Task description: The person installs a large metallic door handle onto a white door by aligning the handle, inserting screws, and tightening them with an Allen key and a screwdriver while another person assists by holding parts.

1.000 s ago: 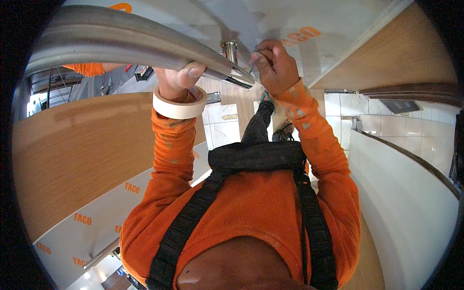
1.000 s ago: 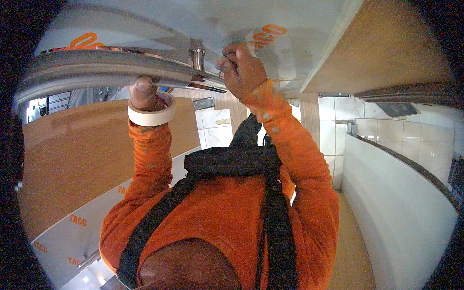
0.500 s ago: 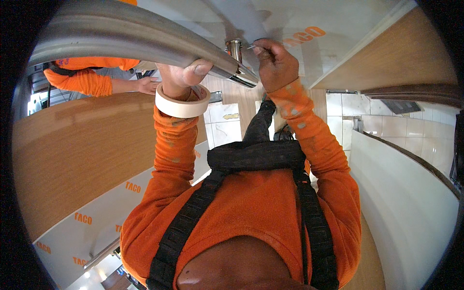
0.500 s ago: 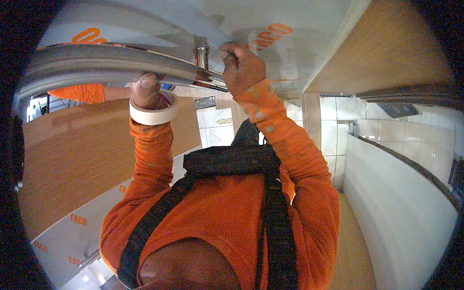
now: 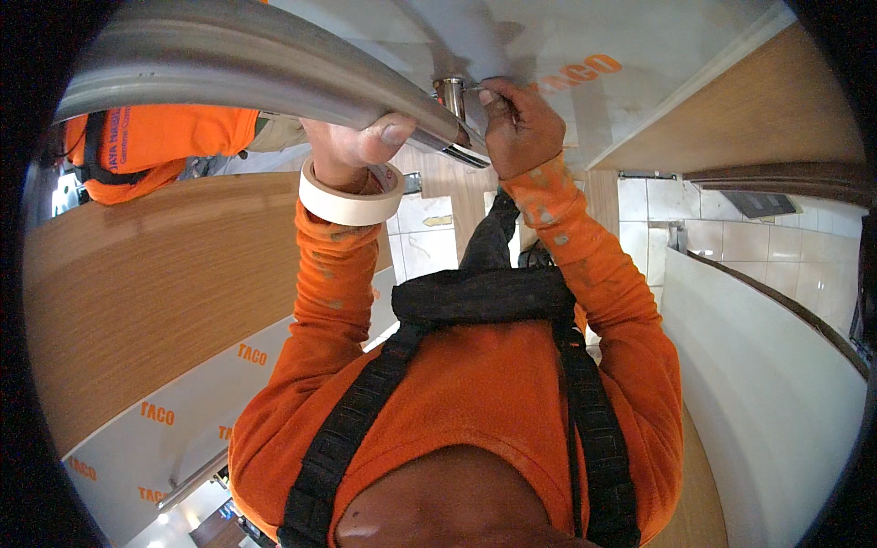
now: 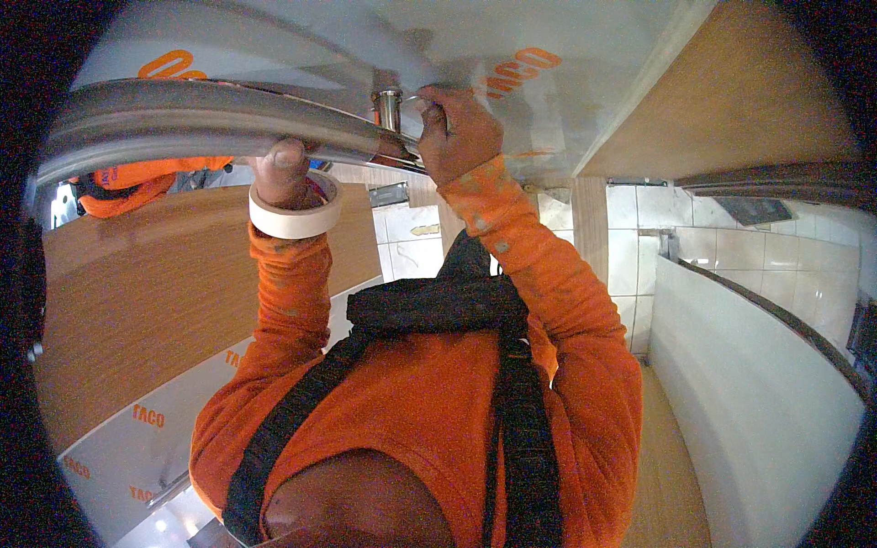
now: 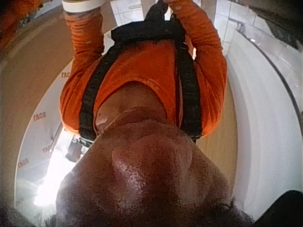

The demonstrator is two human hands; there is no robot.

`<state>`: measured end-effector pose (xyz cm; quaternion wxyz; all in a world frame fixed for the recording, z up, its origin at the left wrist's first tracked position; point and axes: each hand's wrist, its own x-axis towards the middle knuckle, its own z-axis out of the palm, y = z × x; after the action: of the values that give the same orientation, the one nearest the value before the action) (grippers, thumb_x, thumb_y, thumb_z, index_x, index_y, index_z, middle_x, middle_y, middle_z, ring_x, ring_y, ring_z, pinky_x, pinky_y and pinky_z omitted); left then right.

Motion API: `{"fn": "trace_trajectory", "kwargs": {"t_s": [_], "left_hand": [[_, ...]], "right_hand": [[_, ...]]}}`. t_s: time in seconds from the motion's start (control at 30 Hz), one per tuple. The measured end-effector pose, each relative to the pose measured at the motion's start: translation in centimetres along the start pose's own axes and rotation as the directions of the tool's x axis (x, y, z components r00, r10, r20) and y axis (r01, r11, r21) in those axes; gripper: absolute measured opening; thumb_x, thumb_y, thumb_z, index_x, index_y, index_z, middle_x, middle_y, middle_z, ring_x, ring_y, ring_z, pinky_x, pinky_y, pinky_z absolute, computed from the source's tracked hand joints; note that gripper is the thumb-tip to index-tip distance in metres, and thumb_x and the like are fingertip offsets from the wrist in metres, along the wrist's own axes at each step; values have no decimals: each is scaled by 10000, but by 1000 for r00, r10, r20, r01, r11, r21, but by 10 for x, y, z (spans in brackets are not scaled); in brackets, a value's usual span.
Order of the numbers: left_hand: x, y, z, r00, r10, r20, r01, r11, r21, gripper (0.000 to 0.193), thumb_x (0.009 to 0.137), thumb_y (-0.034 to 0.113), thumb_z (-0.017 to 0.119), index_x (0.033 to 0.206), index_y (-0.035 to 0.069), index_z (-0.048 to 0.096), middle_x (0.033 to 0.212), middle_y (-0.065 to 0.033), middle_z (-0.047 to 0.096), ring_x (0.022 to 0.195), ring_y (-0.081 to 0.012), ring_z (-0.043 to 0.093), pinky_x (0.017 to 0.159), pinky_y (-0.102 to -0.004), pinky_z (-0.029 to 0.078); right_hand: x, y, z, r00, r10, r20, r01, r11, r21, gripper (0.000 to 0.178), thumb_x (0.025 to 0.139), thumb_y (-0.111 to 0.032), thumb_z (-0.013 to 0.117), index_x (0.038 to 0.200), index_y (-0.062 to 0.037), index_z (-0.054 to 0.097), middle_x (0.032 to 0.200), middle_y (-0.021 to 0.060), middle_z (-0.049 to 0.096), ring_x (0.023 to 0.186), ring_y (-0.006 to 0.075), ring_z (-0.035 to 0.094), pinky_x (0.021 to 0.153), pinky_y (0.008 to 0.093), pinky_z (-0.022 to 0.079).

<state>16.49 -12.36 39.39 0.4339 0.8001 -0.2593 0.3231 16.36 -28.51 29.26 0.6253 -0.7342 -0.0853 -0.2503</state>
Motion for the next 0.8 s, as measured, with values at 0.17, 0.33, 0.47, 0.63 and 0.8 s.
{"fn": "trace_trajectory", "kwargs": {"t_s": [0.17, 0.33, 0.47, 0.63, 0.8], "left_hand": [[7, 13, 7, 999, 36, -34, -38, 997, -64, 440, 683, 469, 655, 800, 50, 595, 754, -47, 597, 650, -190, 558, 568, -325, 455], [4, 11, 5, 999, 14, -33, -15, 1000, -22, 449, 690, 478, 663, 804, 49, 598, 755, -46, 605, 648, -187, 562, 561, -325, 455], [3, 7, 5, 995, 84, -52, -83, 996, 17, 455, 695, 479, 667, 801, 42, 601, 742, -47, 613, 643, -182, 573, 553, -313, 463], [2, 7, 3, 1000, 7, -1, -7, 995, -97, 486, 707, 501, 674, 802, 30, 602, 726, -53, 614, 636, -184, 585, 548, -296, 476], [-2, 3, 7, 999, -33, -9, 30, 974, -225, 496, 708, 482, 707, 837, 16, 595, 737, -68, 620, 644, -184, 589, 550, -294, 480]], "right_hand": [[2, -4, -2, 999, -29, 17, 29, 999, -27, 188, 733, -10, 590, 902, -82, 631, 821, 133, 634, 742, 331, 624, 647, 387, 502], [1, 1, -3, 989, -146, 20, 147, 984, -100, 225, 727, -12, 590, 935, -92, 618, 802, 124, 616, 711, 337, 608, 623, 403, 498], [1, 3, -3, 982, -187, 27, 189, 973, -133, 246, 723, -14, 590, 953, -98, 600, 808, 112, 608, 705, 323, 605, 602, 401, 498], [1, 5, -4, 967, -251, 37, 254, 954, -162, 248, 722, -15, 593, 956, -100, 593, 810, 100, 605, 716, 311, 609, 595, 391, 501], [7, 6, -8, 954, -294, 61, 299, 947, -117, 213, 755, -17, 599, 951, -95, 624, 802, 106, 636, 694, 291, 626, 597, 354, 495]]}}
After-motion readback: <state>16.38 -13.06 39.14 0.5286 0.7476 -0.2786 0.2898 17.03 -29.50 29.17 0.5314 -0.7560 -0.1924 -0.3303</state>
